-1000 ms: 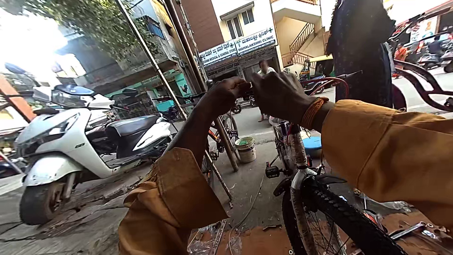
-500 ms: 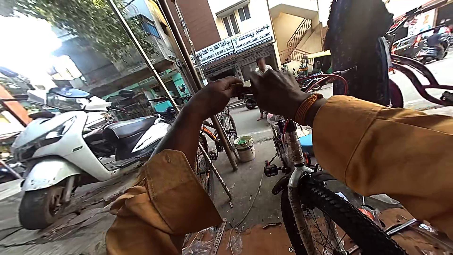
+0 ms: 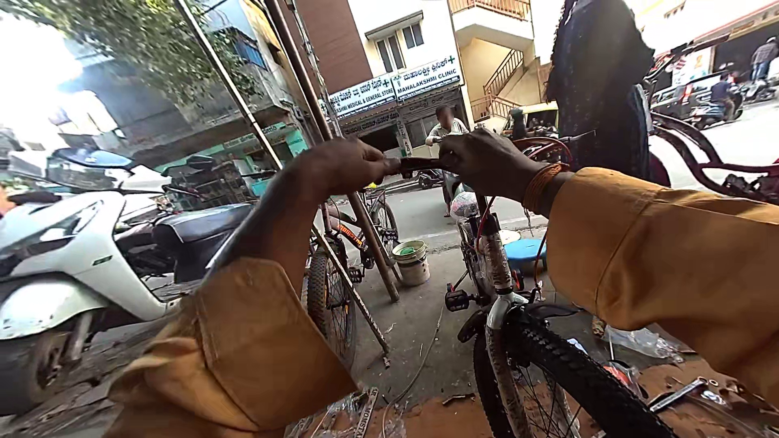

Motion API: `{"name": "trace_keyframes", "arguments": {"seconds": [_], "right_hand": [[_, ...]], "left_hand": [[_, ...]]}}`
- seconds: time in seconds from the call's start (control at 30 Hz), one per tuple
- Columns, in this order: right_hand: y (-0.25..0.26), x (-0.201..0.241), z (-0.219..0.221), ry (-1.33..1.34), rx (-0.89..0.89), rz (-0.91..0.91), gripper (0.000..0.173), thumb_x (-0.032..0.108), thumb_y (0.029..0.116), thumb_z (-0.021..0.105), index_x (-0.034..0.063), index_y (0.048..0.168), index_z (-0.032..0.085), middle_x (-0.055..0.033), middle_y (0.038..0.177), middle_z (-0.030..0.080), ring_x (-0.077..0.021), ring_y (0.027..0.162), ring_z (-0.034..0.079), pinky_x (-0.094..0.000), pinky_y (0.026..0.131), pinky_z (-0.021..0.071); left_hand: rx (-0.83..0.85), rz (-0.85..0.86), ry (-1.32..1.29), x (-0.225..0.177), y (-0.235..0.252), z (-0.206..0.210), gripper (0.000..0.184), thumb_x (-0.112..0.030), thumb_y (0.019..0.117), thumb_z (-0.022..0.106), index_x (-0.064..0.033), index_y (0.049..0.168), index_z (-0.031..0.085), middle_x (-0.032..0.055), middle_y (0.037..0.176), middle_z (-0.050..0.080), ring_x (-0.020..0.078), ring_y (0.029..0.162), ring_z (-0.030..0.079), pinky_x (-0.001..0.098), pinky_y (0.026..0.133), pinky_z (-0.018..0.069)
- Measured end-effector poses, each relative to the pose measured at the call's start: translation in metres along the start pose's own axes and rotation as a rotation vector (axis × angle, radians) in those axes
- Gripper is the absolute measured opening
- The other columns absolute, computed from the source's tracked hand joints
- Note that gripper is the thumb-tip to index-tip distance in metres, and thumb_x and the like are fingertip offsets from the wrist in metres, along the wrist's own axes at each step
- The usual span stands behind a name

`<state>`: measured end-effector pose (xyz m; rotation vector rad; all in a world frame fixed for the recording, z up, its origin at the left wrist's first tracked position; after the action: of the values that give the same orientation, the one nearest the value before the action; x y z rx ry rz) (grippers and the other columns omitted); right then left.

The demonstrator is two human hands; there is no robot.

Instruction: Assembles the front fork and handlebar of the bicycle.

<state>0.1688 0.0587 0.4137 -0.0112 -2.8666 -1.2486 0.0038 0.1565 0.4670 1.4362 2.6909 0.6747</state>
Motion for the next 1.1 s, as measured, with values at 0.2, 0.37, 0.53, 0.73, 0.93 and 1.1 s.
{"name": "trace_keyframes", "arguments": {"seconds": [0.2, 0.37, 0.53, 0.73, 0.93, 1.1], "right_hand": [[0.001, -0.009, -0.001, 0.054, -0.107, -0.01, 0.021, 0.023, 0.1027, 0.055, 0.0132, 0.102, 0.073, -0.009, 0.092, 0.072, -0.03, 0.093, 0.069, -0.0563, 0.082, 0.0531], [0.008, 0.005, 0.002, 0.208, -0.127, -0.021, 0.019, 0.02, 0.1008, 0.059, 0.0137, 0.101, 0.076, -0.0057, 0.088, 0.072, -0.024, 0.088, 0.068, -0.0515, 0.082, 0.0518], [0.013, -0.002, 0.009, 0.259, -0.139, -0.007, 0.018, 0.02, 0.0991, 0.058, 0.0152, 0.095, 0.075, -0.0018, 0.079, 0.068, -0.0193, 0.077, 0.064, -0.049, 0.073, 0.0498], [0.008, 0.004, 0.003, 0.185, -0.111, -0.025, 0.018, 0.023, 0.0995, 0.058, 0.016, 0.094, 0.074, -0.0017, 0.077, 0.066, -0.02, 0.076, 0.064, -0.0481, 0.072, 0.0486], [0.017, 0.002, 0.002, 0.186, -0.149, -0.083, 0.017, 0.021, 0.0973, 0.06, 0.0172, 0.095, 0.076, -0.0006, 0.078, 0.068, -0.0186, 0.076, 0.064, -0.0476, 0.072, 0.0493], [0.011, 0.003, 0.006, 0.282, -0.157, -0.016, 0.016, 0.015, 0.0935, 0.06, 0.016, 0.092, 0.076, -0.0002, 0.077, 0.069, -0.0172, 0.076, 0.065, -0.0467, 0.073, 0.0503]], "left_hand": [[-0.094, -0.033, -0.029, -0.001, 0.0, 0.002, 0.057, -0.063, 0.1007, 0.046, -0.014, 0.094, 0.073, 0.0127, 0.084, 0.067, 0.0323, 0.084, 0.064, 0.0627, 0.074, 0.0463], [-0.142, -0.048, -0.045, 0.001, -0.007, 0.004, 0.053, -0.06, 0.1017, 0.046, -0.0141, 0.093, 0.073, 0.0119, 0.081, 0.066, 0.0317, 0.082, 0.063, 0.0607, 0.072, 0.0452], [-0.143, -0.037, -0.045, 0.002, -0.006, 0.004, 0.053, -0.06, 0.1015, 0.047, -0.0152, 0.094, 0.073, 0.0108, 0.081, 0.065, 0.0296, 0.08, 0.062, 0.0594, 0.071, 0.0455], [-0.162, -0.053, -0.046, 0.007, -0.003, 0.007, 0.056, -0.065, 0.0998, 0.045, -0.0179, 0.092, 0.074, 0.0107, 0.082, 0.066, 0.0311, 0.083, 0.064, 0.0618, 0.072, 0.0457], [-0.152, -0.07, -0.048, 0.002, -0.005, 0.005, 0.052, -0.062, 0.1012, 0.047, -0.0169, 0.094, 0.073, 0.0099, 0.083, 0.066, 0.0292, 0.083, 0.063, 0.0601, 0.073, 0.0458], [-0.144, -0.049, -0.041, 0.002, -0.002, 0.004, 0.052, -0.06, 0.1016, 0.047, -0.0157, 0.087, 0.07, 0.009, 0.078, 0.063, 0.0286, 0.079, 0.061, 0.0586, 0.069, 0.0447]]}}
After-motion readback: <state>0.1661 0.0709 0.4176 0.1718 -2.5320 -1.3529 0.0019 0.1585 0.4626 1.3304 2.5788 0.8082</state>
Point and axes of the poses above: each hand's wrist, its own y-axis towards the middle knuckle, its own z-axis out of the palm, x = y × z, the point moved 7 cm from there along y, towards the middle knuckle
